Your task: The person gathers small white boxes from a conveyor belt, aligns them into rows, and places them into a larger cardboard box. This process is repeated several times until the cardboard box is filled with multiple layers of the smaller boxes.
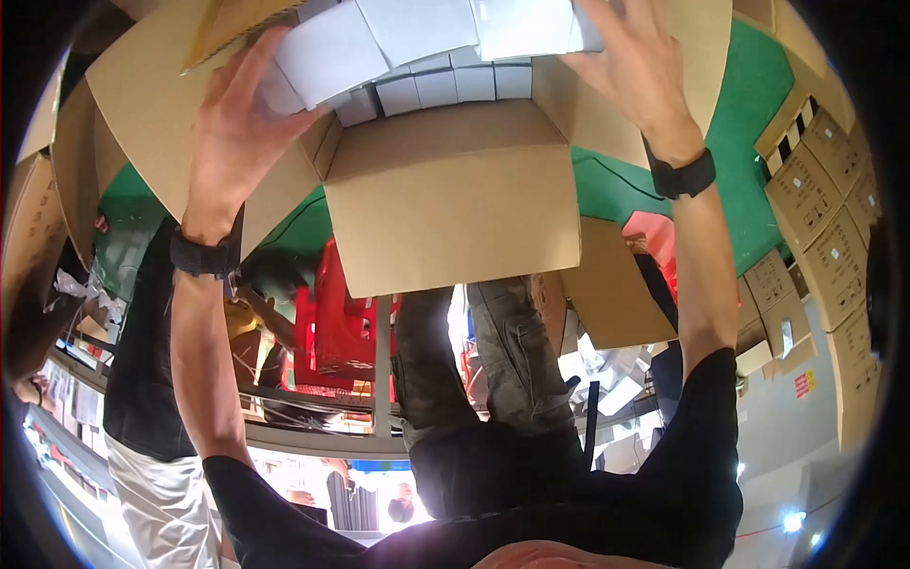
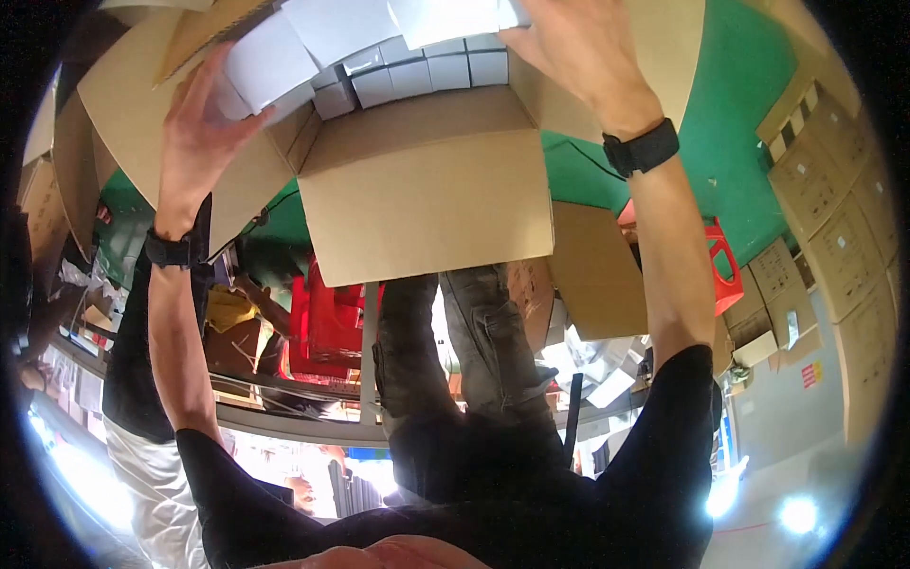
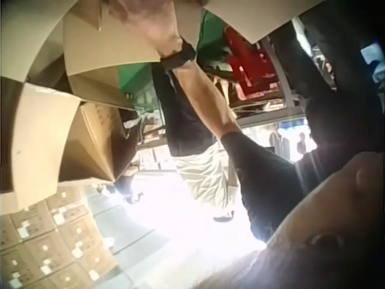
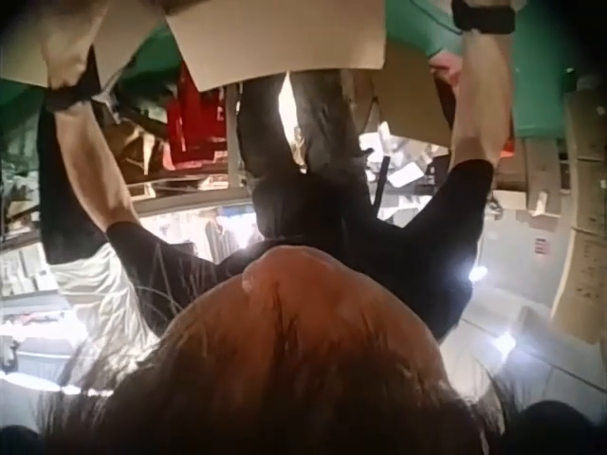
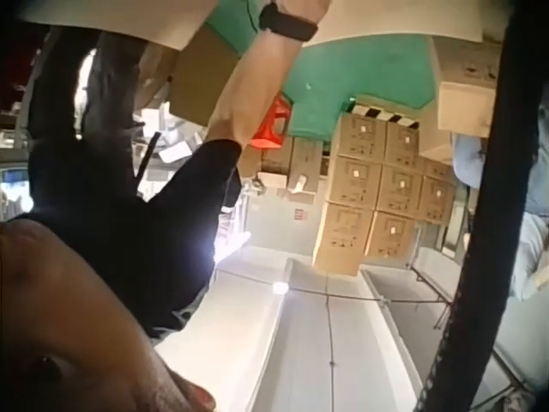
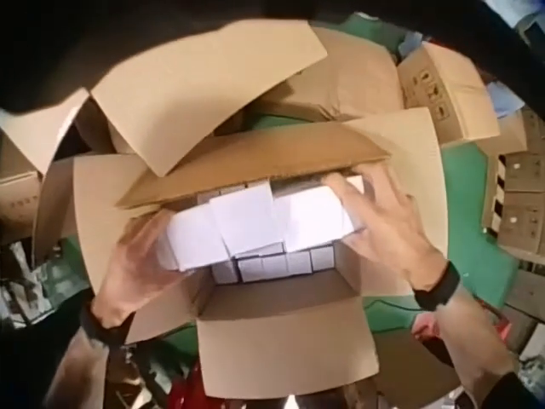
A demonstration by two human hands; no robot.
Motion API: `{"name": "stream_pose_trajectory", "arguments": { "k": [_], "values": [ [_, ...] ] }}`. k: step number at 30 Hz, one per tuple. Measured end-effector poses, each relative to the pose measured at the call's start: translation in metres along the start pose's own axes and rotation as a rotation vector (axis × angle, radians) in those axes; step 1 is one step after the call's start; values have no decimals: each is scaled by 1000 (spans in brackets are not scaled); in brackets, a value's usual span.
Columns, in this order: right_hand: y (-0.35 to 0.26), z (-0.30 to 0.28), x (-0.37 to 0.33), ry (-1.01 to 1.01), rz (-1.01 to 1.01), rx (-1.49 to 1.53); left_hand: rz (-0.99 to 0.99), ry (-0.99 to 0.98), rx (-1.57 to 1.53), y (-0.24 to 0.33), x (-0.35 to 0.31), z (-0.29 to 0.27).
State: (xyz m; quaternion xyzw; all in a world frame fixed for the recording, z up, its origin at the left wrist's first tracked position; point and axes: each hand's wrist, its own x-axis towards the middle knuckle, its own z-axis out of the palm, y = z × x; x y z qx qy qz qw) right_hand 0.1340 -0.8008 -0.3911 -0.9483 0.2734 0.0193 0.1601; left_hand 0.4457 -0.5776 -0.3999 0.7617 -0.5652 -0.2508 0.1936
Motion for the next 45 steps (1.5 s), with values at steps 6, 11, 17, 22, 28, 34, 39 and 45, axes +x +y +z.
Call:
{"name": "stream_pose_trajectory", "arguments": {
  "k": [6,11,17,22,28,34,39,45],
  "values": [
    [9,-37,68,6,-41,21,112,179,108,-8,40,-1],
    [31,-16,118,19,-217,-107,37,24,37,-59,66,16],
    [63,51,131,97,-305,57,38,120,232,-81,106,44],
    [77,104,142,223,-383,-201,-7,59,432,-96,127,75],
    [55,101,137,-245,-27,-461,-405,-196,559,-65,124,87],
    [30,89,92,175,69,-254,-240,258,535,-58,83,86],
    [-48,48,-54,-71,86,107,-591,136,198,40,-45,64],
    [-131,41,-218,-610,-61,324,-1123,265,-290,135,-413,44]
  ]
}}
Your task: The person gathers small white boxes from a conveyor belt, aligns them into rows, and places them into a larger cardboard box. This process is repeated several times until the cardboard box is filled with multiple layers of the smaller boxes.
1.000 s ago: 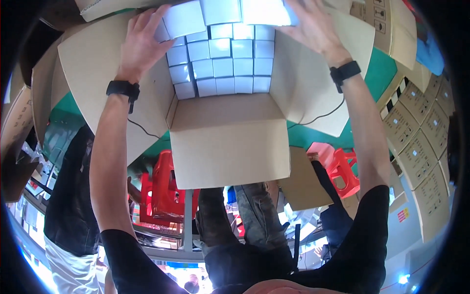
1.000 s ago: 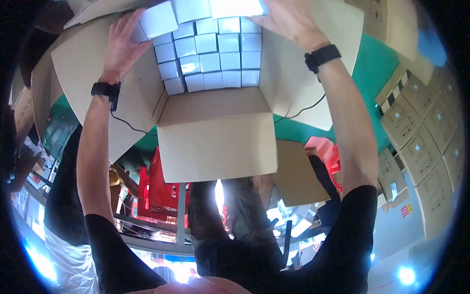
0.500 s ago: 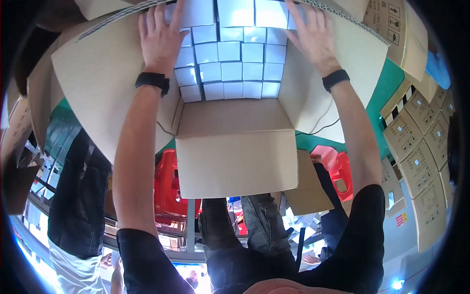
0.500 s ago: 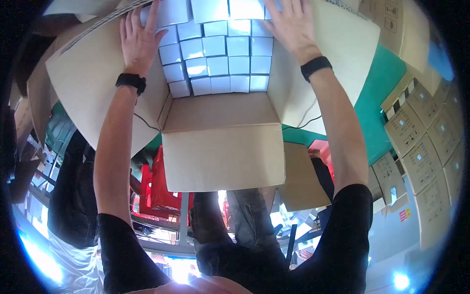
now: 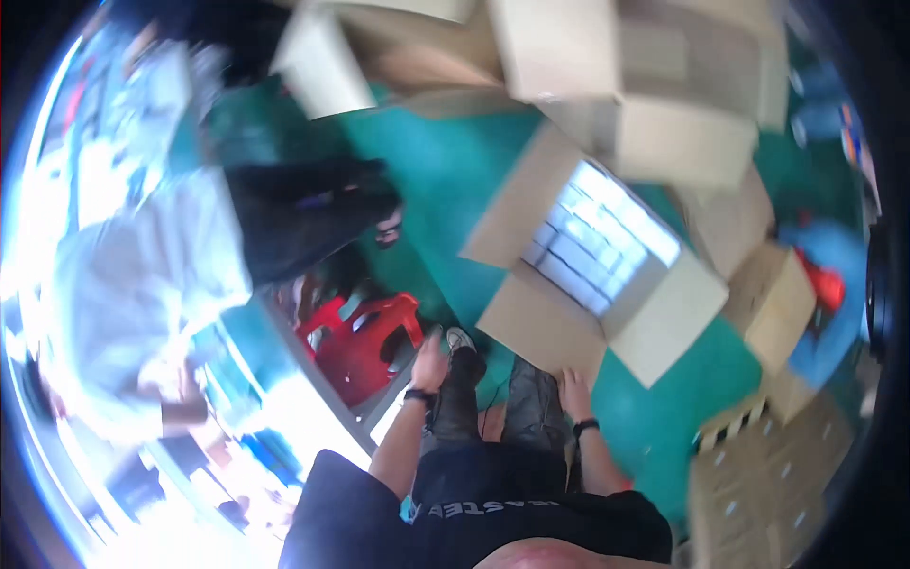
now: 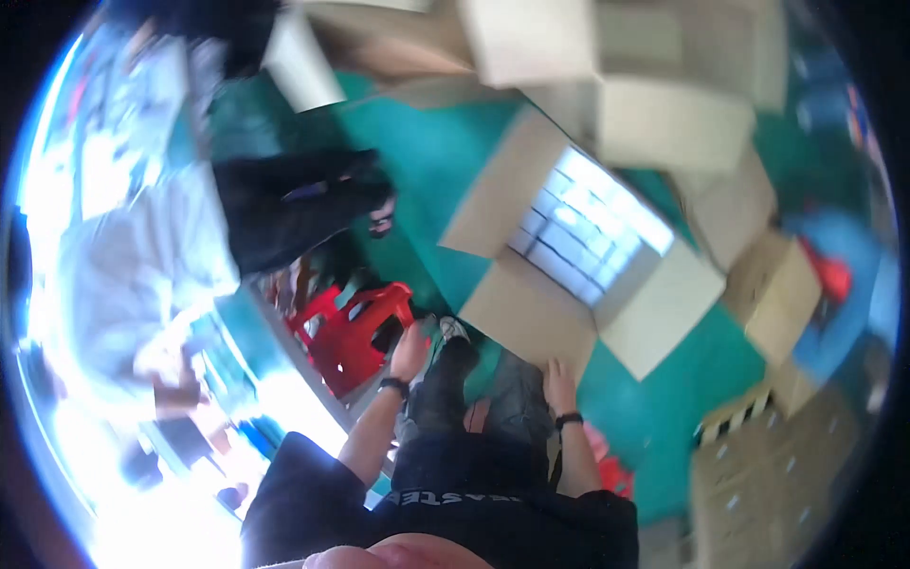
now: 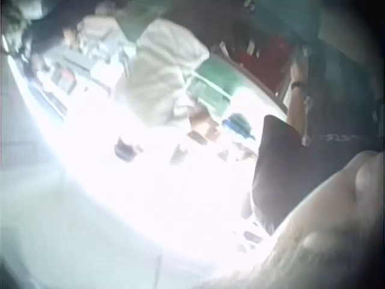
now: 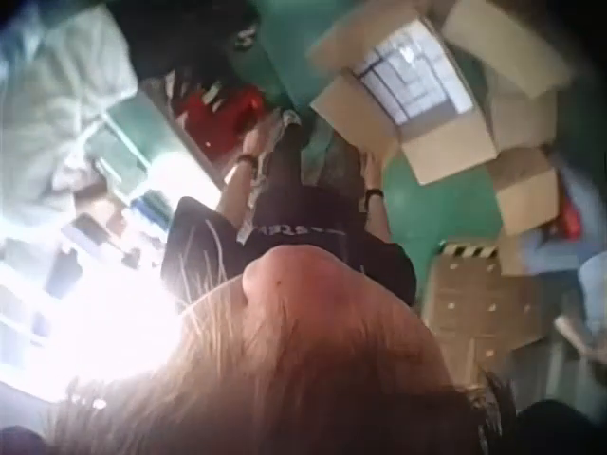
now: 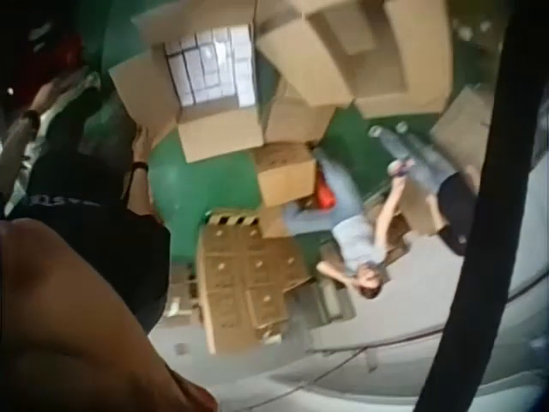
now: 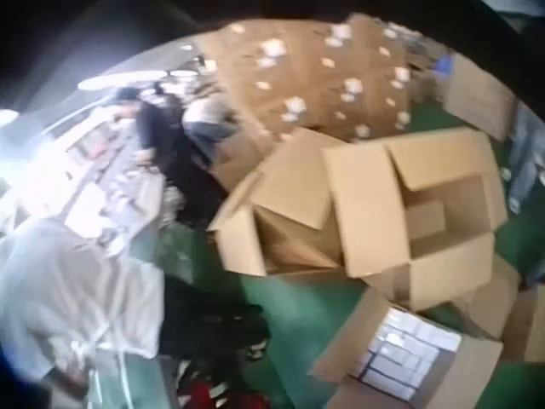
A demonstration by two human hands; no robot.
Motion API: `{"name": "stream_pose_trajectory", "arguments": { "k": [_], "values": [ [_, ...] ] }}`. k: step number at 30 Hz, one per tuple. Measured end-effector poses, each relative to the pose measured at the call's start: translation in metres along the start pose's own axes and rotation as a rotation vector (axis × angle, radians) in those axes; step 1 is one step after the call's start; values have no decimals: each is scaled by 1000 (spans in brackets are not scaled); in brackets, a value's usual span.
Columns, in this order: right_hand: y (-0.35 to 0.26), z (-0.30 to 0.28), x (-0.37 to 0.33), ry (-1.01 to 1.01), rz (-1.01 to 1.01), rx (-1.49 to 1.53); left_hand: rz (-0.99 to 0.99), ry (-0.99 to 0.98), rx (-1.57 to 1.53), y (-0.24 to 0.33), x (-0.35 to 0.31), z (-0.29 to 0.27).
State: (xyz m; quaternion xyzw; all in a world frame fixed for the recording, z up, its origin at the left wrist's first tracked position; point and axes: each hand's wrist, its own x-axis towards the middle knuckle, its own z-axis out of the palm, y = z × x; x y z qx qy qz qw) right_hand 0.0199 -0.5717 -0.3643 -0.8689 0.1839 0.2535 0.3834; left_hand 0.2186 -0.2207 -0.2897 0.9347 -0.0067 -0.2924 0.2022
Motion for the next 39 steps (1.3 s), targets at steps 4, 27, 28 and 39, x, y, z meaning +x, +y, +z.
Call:
{"name": "stream_pose_trajectory", "arguments": {
  "k": [4,27,28,39],
  "values": [
    [61,-37,-1,-486,221,-146,-473,138,-43,-55,-140,-78],
    [-592,129,-61,-831,-1395,-525,-935,424,-476,-90,-361,18],
    [-631,153,-69,-827,-1493,-517,-933,421,-504,-94,-361,10],
    [-952,395,-91,-316,-2055,-1231,-1232,517,-809,-60,-340,23]
  ]
}}
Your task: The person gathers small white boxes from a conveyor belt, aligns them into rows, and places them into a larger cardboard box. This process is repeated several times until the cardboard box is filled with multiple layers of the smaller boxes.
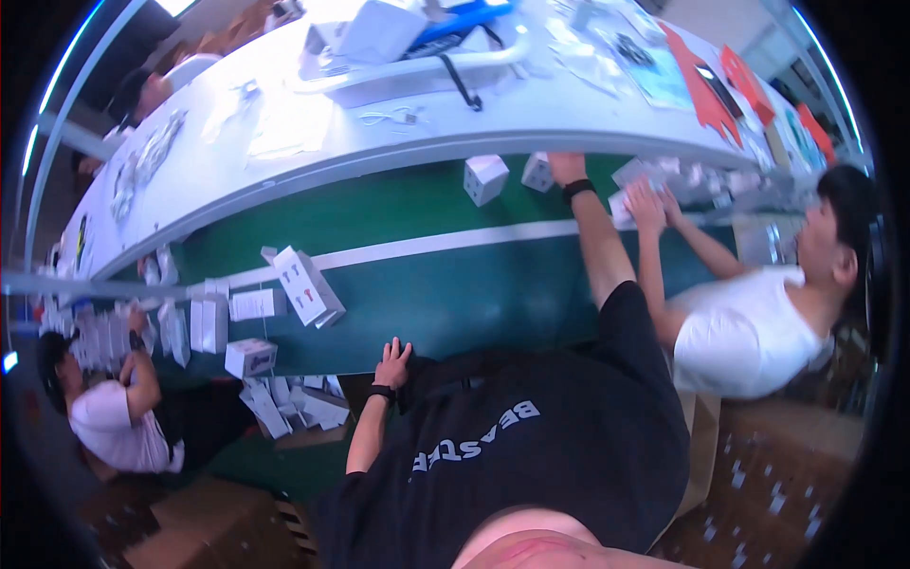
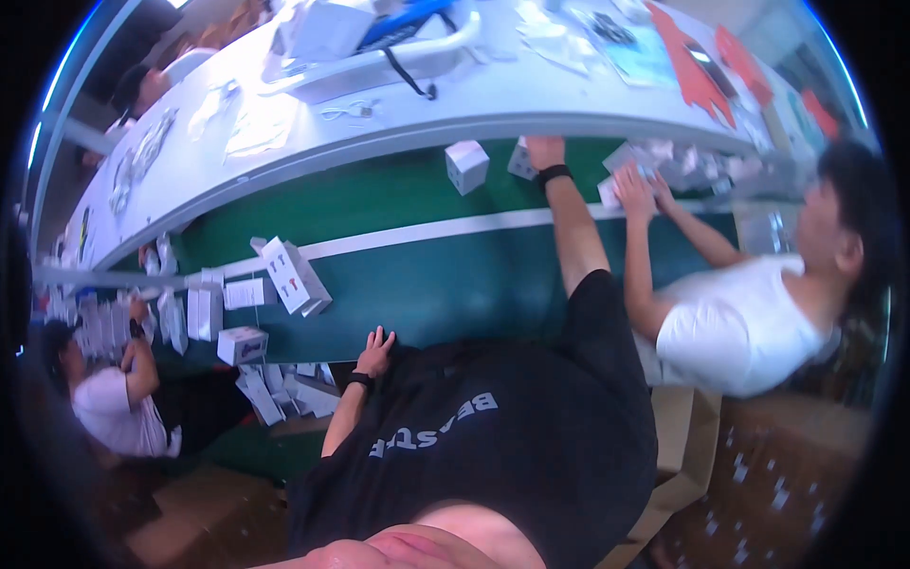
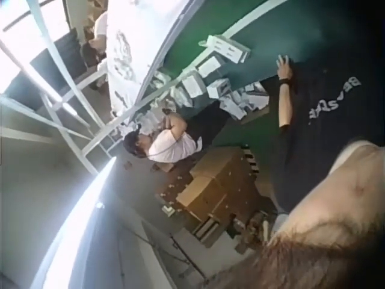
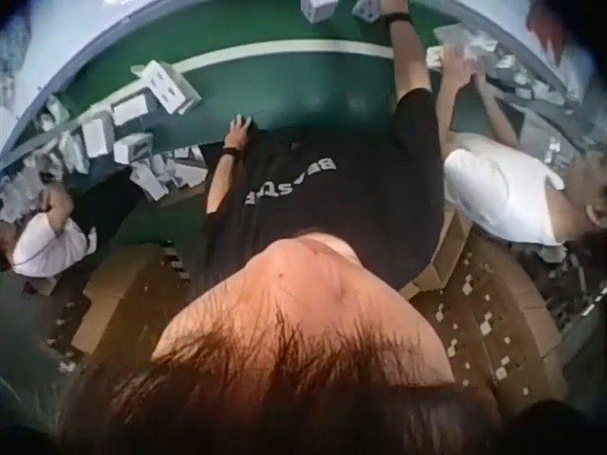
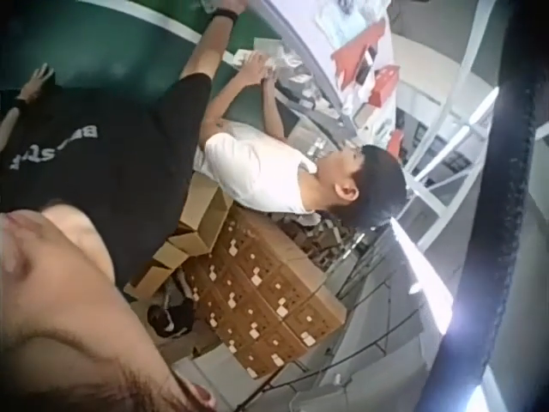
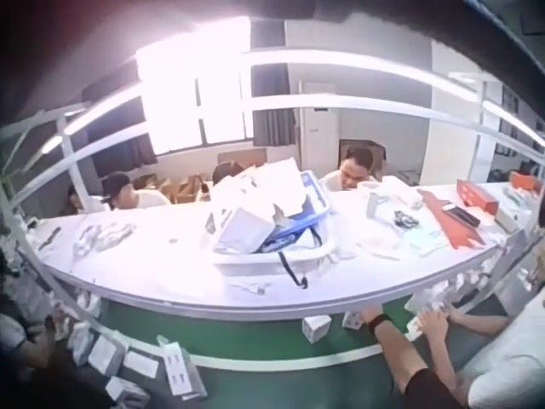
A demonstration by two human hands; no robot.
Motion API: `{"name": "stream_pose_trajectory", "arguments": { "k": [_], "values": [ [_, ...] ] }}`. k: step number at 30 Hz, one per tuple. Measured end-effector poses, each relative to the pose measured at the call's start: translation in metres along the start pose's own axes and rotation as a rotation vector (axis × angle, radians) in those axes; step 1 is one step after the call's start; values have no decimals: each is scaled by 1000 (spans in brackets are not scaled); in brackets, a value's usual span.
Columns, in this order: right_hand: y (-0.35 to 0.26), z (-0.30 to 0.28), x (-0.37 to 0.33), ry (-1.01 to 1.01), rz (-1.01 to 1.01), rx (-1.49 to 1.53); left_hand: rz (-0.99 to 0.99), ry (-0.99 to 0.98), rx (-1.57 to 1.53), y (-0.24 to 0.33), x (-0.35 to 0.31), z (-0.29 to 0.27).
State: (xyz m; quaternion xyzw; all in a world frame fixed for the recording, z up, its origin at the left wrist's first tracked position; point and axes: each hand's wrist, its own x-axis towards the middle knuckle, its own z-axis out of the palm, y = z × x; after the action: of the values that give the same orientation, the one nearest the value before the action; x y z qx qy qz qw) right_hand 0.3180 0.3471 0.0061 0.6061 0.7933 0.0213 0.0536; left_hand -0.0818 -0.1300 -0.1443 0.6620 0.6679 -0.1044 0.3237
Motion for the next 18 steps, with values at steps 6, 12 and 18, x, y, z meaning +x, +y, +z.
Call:
{"name": "stream_pose_trajectory", "arguments": {
  "k": [6,12,18],
  "values": [
    [111,108,65,-182,-222,165,-216,-49,-283,70,11,-13],
    [86,83,72,-232,-405,47,22,536,-345,116,105,-131],
    [83,83,6,41,-379,128,24,657,-210,207,244,-277]
  ]
}}
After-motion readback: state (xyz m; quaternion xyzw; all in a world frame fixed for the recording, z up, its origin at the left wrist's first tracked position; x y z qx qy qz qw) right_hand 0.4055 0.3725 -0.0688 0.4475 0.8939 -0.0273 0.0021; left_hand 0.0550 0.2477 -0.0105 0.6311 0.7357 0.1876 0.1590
